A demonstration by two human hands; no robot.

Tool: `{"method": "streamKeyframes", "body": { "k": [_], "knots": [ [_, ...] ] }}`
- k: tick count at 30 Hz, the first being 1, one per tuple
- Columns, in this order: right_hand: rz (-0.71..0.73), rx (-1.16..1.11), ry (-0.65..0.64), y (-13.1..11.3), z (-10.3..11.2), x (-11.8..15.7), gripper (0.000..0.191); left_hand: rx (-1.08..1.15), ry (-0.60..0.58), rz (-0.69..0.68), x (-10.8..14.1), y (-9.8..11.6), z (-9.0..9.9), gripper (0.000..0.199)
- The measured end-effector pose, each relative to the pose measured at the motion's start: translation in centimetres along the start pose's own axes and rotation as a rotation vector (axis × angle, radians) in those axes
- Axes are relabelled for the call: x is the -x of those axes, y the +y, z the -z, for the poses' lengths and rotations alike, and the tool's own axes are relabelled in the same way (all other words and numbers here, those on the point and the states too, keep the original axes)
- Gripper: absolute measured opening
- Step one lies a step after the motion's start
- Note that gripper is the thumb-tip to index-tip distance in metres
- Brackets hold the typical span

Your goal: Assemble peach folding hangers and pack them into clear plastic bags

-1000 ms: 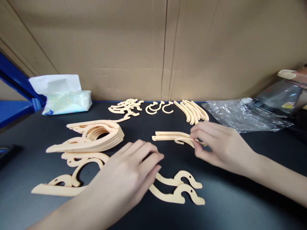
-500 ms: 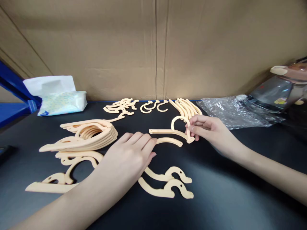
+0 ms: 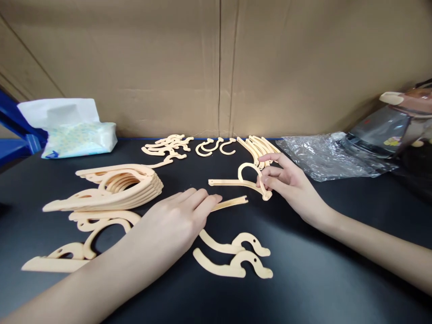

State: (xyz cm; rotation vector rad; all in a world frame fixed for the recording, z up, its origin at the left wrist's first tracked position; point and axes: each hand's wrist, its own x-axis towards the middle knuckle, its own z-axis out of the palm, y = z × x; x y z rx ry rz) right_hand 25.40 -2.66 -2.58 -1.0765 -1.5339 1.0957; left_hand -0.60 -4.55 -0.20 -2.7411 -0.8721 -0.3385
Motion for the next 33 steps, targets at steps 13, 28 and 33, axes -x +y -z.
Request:
{"method": "streamKeyframes", "body": {
  "k": [13,28,33],
  "knots": [
    [0.001,0.300,-0.048,-0.8,-0.2,0.5,0.019,0.116,-0.027,0.071,0.2,0.0,0.3,0.037],
    [0.023,0.123,-0.176,-1.8,-1.8,1.8,0.022,0.323,0.226,0.098,-0.7,3.2,-0.6,0.007],
    [0.090,0.169,-0.190,-1.9,-2.0,2.1,0.019,0.350,0.272,0.096,-0.8,3.3,-0.5,0.005]
  ]
}}
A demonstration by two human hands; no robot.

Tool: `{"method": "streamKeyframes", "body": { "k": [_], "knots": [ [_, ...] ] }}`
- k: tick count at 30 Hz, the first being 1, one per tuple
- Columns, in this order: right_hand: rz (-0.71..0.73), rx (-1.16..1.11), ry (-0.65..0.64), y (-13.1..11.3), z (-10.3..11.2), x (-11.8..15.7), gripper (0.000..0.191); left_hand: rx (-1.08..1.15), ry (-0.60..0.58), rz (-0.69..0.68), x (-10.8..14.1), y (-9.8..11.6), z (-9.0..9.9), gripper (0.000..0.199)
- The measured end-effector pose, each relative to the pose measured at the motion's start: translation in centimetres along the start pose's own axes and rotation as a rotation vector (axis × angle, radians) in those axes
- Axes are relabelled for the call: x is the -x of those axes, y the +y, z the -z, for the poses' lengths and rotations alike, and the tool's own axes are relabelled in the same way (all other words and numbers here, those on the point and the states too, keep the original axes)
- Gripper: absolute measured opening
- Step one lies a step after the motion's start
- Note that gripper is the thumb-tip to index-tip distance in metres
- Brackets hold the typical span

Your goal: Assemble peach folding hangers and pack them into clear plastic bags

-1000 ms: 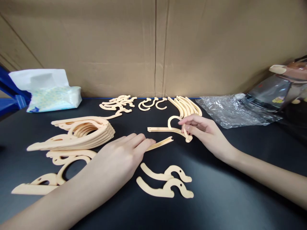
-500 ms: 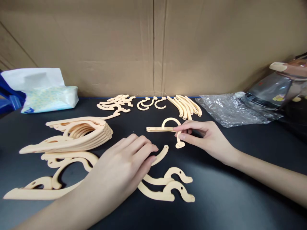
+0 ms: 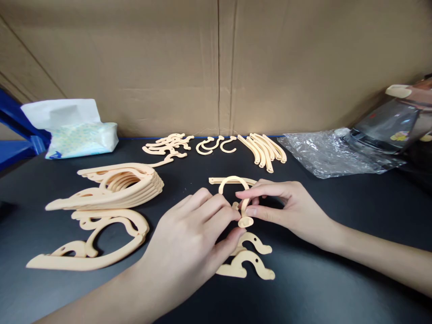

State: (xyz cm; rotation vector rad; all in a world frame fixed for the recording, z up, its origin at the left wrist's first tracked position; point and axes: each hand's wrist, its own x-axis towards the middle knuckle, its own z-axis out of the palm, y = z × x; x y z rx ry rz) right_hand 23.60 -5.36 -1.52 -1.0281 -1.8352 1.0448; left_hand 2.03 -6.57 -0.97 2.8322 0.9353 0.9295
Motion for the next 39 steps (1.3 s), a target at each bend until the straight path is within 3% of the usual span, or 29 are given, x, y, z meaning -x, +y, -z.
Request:
{"method": "streamKeyframes", "body": {
  "k": [9,13,21,27,33,39],
  "knots": [
    [0.379,0.385,-0.069,0.1,-0.1,0.3,0.016,-0.056,-0.014,-0.005,-0.2,-0.4,0.1,0.012],
    [0.460,0.559,-0.078,0.5,-0.1,0.5,0.021,-0.089,-0.014,-0.020,-0.3,-0.4,-0.1,0.012],
    [0.482,0.608,-0.062,0.5,-0.3,0.6,0.015,-0.122,-0.013,-0.030,0.2,-0.2,0.0,0.015],
    [0.413,0.573,-0.116,0.3,-0.3,0.6,0.003,-0.130,-0.032,-0.053,0.3,-0.5,-0.1,0.016],
    [0.347,0.577,0.023,0.3,0.1,0.6,0.004,-0.182,-0.048,-0.004,0.1,-0.8,-0.3,0.002],
    [0.277,0.596,0.083,0.7,0.2,0.6,0.005,-0.204,-0.115,0.075,0.2,-1.1,-0.5,0.008]
  ]
}}
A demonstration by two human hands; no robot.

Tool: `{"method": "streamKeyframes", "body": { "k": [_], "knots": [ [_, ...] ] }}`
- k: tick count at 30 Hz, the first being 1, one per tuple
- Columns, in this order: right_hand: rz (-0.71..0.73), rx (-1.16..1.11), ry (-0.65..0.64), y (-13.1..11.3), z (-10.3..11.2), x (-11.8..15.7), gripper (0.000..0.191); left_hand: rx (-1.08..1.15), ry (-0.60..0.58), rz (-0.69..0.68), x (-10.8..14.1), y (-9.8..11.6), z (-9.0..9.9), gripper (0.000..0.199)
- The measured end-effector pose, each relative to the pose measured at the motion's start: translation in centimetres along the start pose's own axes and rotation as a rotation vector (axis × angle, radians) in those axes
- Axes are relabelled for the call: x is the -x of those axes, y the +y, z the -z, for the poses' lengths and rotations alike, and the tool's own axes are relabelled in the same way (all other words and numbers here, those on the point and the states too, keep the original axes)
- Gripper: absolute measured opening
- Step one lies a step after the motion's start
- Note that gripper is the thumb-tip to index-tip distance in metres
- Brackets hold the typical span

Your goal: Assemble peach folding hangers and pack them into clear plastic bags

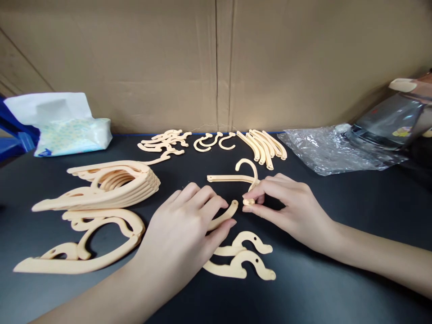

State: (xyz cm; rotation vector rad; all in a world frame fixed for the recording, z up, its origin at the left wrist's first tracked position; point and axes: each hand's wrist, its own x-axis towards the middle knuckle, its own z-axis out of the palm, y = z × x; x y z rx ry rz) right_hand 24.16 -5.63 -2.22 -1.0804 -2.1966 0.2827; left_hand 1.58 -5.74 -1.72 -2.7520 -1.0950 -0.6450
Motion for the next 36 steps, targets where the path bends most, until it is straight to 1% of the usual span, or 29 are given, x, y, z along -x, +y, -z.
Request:
{"method": "streamKeyframes", "body": {
  "k": [2,6,11,15,19,22,24,26,30,34,36],
  "knots": [
    [-0.010,-0.002,-0.005,0.0,-0.1,0.1,0.004,0.030,-0.014,0.007,0.0,0.0,-0.1,0.007],
    [-0.029,-0.016,-0.014,0.0,0.0,0.0,0.003,0.084,-0.004,0.033,-0.2,0.1,0.0,0.009],
    [-0.039,-0.086,-0.039,-0.3,0.1,-0.3,0.008,0.179,-0.019,0.048,-0.2,0.1,0.1,0.008],
    [-0.060,-0.141,-0.054,-0.4,0.1,-0.4,0.008,0.234,-0.024,0.008,0.0,0.1,0.0,0.011],
    [-0.092,-0.206,-0.067,-0.2,0.1,-0.4,0.009,0.271,-0.070,-0.009,0.0,0.0,-0.2,0.013],
    [-0.142,-0.282,-0.082,0.0,0.1,-0.3,0.011,0.282,-0.103,-0.029,0.0,-0.2,-0.6,0.013],
    [-0.185,-0.339,-0.087,0.1,0.1,-0.3,0.012,0.270,-0.099,-0.042,0.2,-0.5,-1.0,0.013],
    [-0.219,-0.384,-0.093,0.1,0.0,-0.2,0.012,0.269,-0.079,-0.048,0.5,-0.7,-1.4,0.018],
    [-0.241,-0.427,-0.099,0.2,0.0,-0.3,0.013,0.309,-0.069,-0.038,0.9,-0.9,-1.9,0.031],
    [-0.269,-0.473,-0.100,0.3,0.0,-0.3,0.016,0.341,-0.073,-0.040,1.0,-0.9,-1.8,0.030],
    [-0.276,-0.482,-0.104,0.3,0.0,-0.3,0.015,0.349,-0.083,-0.046,1.0,-0.9,-1.7,0.033]
  ]
}}
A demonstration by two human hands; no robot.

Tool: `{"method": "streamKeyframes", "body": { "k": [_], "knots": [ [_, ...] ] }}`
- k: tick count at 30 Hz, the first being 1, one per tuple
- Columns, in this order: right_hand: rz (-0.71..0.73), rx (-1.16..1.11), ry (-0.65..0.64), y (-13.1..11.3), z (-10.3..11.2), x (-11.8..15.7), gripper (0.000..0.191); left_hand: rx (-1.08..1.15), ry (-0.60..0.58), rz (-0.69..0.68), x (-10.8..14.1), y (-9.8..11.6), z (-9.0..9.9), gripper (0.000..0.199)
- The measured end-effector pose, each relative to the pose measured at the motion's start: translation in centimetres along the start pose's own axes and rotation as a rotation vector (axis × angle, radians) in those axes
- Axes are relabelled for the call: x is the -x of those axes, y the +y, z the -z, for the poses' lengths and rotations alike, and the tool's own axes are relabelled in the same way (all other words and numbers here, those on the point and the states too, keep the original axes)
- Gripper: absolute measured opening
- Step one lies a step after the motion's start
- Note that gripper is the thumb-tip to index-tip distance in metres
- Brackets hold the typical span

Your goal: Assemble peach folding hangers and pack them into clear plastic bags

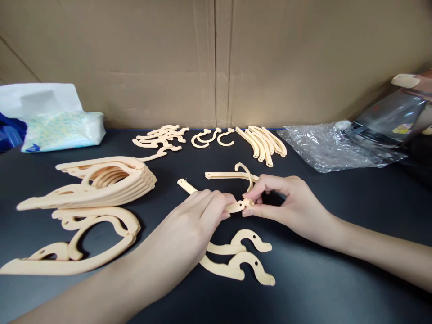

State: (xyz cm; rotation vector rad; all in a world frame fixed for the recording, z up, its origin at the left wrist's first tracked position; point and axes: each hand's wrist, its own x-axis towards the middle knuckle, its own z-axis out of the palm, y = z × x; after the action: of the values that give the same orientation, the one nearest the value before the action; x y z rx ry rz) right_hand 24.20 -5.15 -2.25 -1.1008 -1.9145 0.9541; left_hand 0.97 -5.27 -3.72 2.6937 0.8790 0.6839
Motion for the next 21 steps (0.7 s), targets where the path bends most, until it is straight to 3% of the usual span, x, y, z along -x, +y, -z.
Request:
{"method": "streamKeyframes", "body": {
  "k": [10,18,21],
  "knots": [
    [0.041,0.125,-0.055,-0.2,0.1,0.1,0.006,-0.103,-0.016,-0.094,-0.1,0.5,0.5,0.032],
    [0.282,0.477,-0.063,-1.2,0.2,0.4,0.011,-0.259,-0.031,-0.203,-0.6,1.4,1.1,0.033],
    [0.296,0.523,-0.062,-1.4,0.1,0.5,0.010,-0.301,-0.022,-0.222,-0.7,1.6,1.2,0.031]
  ]
}}
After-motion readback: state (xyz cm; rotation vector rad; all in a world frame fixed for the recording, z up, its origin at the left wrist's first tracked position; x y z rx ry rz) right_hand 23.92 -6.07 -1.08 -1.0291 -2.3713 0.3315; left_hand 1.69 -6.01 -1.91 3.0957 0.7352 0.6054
